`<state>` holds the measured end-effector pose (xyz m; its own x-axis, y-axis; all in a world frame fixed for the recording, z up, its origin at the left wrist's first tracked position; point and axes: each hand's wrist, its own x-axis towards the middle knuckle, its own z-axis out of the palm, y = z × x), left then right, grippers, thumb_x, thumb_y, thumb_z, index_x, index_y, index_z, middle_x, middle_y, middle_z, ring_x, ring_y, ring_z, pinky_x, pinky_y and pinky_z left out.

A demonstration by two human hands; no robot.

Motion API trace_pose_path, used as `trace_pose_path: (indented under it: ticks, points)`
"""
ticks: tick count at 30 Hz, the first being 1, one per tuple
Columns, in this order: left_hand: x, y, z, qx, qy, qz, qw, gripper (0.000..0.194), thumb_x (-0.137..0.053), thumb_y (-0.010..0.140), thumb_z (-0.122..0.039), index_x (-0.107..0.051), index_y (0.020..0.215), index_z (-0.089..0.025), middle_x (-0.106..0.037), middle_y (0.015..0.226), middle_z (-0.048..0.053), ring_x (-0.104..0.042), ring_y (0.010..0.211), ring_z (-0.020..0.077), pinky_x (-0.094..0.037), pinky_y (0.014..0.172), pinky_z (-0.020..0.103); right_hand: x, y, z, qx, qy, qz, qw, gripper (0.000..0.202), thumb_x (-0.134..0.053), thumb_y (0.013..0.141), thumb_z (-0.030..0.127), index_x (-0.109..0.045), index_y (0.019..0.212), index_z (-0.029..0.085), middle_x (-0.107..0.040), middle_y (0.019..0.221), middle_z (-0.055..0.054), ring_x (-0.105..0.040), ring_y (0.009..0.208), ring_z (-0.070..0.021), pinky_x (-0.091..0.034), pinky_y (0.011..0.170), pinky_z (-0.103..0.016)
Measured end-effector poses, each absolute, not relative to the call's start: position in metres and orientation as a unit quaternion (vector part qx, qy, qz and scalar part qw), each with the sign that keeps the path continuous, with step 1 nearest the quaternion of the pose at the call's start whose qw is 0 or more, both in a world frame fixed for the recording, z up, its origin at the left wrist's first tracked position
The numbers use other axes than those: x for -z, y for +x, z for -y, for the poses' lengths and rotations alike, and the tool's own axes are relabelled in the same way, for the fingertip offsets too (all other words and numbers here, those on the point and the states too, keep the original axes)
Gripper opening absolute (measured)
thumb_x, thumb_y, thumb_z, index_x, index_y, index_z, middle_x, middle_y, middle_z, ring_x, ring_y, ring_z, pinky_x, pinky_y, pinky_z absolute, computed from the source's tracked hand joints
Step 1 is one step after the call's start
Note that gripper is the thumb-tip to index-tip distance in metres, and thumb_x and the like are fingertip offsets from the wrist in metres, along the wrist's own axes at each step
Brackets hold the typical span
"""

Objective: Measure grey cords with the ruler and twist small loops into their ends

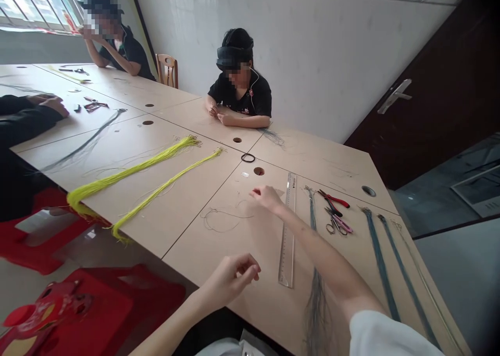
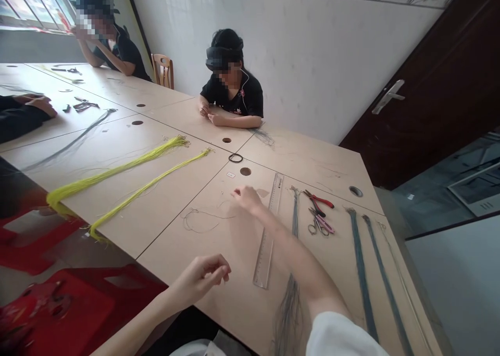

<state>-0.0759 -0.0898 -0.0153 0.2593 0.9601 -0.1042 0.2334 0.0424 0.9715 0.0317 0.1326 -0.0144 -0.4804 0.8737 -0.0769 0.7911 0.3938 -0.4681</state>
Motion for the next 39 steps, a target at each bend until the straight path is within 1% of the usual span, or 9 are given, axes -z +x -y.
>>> trace_pose_path:
  ticks: [5,10,14,18,20,23,29,36,39]
  points:
    - [0.008,-0.075,0.094,-0.313,0.630,-0.493,0.511,0.020,-0.046,0.087,-0.027,-0.064,0.086,-0.019,-0.067,0.079,0.003,-0.059,0.067,0.0141,-0.044,0.058,0.022,0.016,-0.019,-0.140,-0.252,-0.526,0.811,0.045,0.026,-0.052,0.091,0.034,-0.059,0.102,0.012,-0.061,0.099,-0.007,-0.060,0.086,-0.0156,-0.051,0.077,-0.034]
    - [0.008,-0.091,0.088,-0.354,0.617,-0.527,0.464,0.020,-0.047,0.088,-0.030,-0.065,0.087,-0.020,-0.066,0.084,0.002,-0.055,0.061,0.0120,-0.040,0.055,0.022,0.017,-0.027,-0.143,-0.298,-0.519,0.800,0.046,0.023,-0.054,0.090,0.031,-0.058,0.103,0.013,-0.060,0.100,-0.006,-0.060,0.086,-0.0156,-0.051,0.076,-0.033]
    - [0.011,-0.106,0.070,-0.430,0.560,-0.571,0.420,0.023,-0.050,0.089,-0.034,-0.060,0.098,-0.016,-0.062,0.087,0.004,-0.053,0.059,0.0109,-0.041,0.053,0.023,0.011,-0.015,-0.136,-0.367,-0.470,0.796,0.102,0.026,-0.053,0.090,0.035,-0.059,0.096,0.011,-0.060,0.090,-0.003,-0.059,0.077,-0.0140,-0.051,0.069,-0.030]
    - [0.009,-0.113,0.038,-0.512,0.487,-0.588,0.394,0.038,-0.050,0.091,-0.035,-0.044,0.122,-0.013,-0.058,0.076,0.002,-0.057,0.065,0.0138,-0.046,0.055,0.025,-0.007,-0.004,-0.116,-0.428,-0.412,0.781,0.194,0.030,-0.049,0.092,0.039,-0.059,0.091,0.011,-0.059,0.082,-0.002,-0.058,0.071,-0.0118,-0.050,0.067,-0.029]
    - [0.004,-0.112,0.022,-0.547,0.466,-0.574,0.393,0.042,-0.050,0.091,-0.036,-0.040,0.126,-0.014,-0.059,0.084,0.004,-0.058,0.064,0.0129,-0.049,0.056,0.026,-0.017,-0.001,-0.102,-0.446,-0.385,0.771,0.241,0.032,-0.048,0.092,0.041,-0.059,0.090,0.011,-0.059,0.081,-0.002,-0.058,0.071,-0.0119,-0.050,0.068,-0.029]
    - [-0.008,-0.107,0.006,-0.592,0.454,-0.532,0.401,0.038,-0.048,0.092,-0.038,-0.045,0.121,-0.014,-0.058,0.104,0.009,-0.060,0.069,0.0126,-0.052,0.058,0.026,-0.030,0.003,-0.080,-0.459,-0.357,0.758,0.295,0.033,-0.047,0.092,0.042,-0.059,0.089,0.012,-0.059,0.078,-0.002,-0.057,0.069,-0.0115,-0.049,0.066,-0.028]
    - [-0.024,-0.098,0.004,-0.634,0.450,-0.494,0.390,0.034,-0.050,0.091,-0.041,-0.057,0.106,-0.011,-0.061,0.074,0.002,-0.058,0.061,0.0116,-0.051,0.057,0.026,-0.044,0.012,-0.053,-0.444,-0.357,0.737,0.364,0.030,-0.051,0.090,0.042,-0.058,0.084,0.013,-0.059,0.075,-0.001,-0.054,0.064,-0.0103,-0.045,0.062,-0.025]
    - [-0.032,-0.092,0.013,-0.637,0.466,-0.507,0.346,0.027,-0.054,0.089,-0.037,-0.063,0.096,-0.012,-0.064,0.077,0.003,-0.060,0.063,0.0121,-0.052,0.062,0.027,-0.054,0.019,-0.044,-0.420,-0.393,0.716,0.396,0.027,-0.060,0.082,0.040,-0.057,0.071,0.016,-0.059,0.071,0.000,-0.054,0.071,-0.0138,-0.040,0.078,-0.033]
    - [-0.036,-0.090,0.017,-0.633,0.476,-0.508,0.337,0.024,-0.054,0.089,-0.034,-0.063,0.095,-0.012,-0.065,0.076,0.003,-0.061,0.065,0.0128,-0.053,0.064,0.028,-0.055,0.024,-0.046,-0.432,-0.409,0.694,0.406,0.026,-0.068,0.074,0.040,-0.054,0.072,0.018,-0.056,0.070,0.001,-0.052,0.069,-0.0137,-0.039,0.073,-0.031]
